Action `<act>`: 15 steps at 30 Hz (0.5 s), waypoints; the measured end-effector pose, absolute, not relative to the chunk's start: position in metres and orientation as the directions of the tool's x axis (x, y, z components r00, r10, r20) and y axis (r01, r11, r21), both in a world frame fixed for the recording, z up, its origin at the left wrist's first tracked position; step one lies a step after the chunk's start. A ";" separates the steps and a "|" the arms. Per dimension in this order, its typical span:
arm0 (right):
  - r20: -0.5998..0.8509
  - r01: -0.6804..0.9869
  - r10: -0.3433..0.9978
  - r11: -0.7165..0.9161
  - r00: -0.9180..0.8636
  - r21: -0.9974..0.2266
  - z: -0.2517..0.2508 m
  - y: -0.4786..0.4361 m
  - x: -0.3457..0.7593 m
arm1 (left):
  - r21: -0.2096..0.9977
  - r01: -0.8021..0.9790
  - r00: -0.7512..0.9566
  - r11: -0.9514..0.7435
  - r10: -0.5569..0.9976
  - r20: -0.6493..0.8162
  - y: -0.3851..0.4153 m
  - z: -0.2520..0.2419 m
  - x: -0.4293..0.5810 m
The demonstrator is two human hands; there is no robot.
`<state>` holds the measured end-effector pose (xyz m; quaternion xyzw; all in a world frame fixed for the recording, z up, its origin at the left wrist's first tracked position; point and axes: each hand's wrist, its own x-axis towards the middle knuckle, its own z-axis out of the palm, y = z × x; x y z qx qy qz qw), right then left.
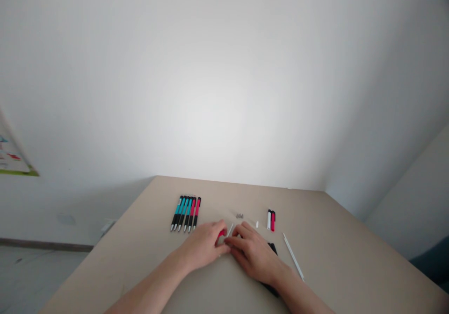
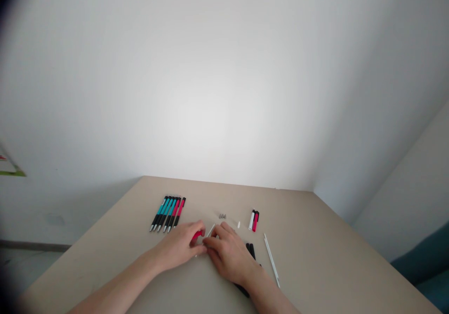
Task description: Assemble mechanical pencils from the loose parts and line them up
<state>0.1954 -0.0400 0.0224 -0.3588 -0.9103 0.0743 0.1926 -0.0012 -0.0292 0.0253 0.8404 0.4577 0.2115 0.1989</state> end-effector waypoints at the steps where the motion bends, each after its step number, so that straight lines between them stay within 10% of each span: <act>1: 0.297 0.622 0.680 0.733 -0.670 -0.274 0.022 -0.040 0.195 | 0.531 0.679 0.509 -0.507 0.846 0.157 -0.030 0.025 -0.001; 15: 0.311 0.670 0.752 0.659 -0.581 -0.343 0.020 -0.033 0.200 | 0.457 0.753 0.455 -0.473 0.876 0.156 -0.024 0.019 -0.004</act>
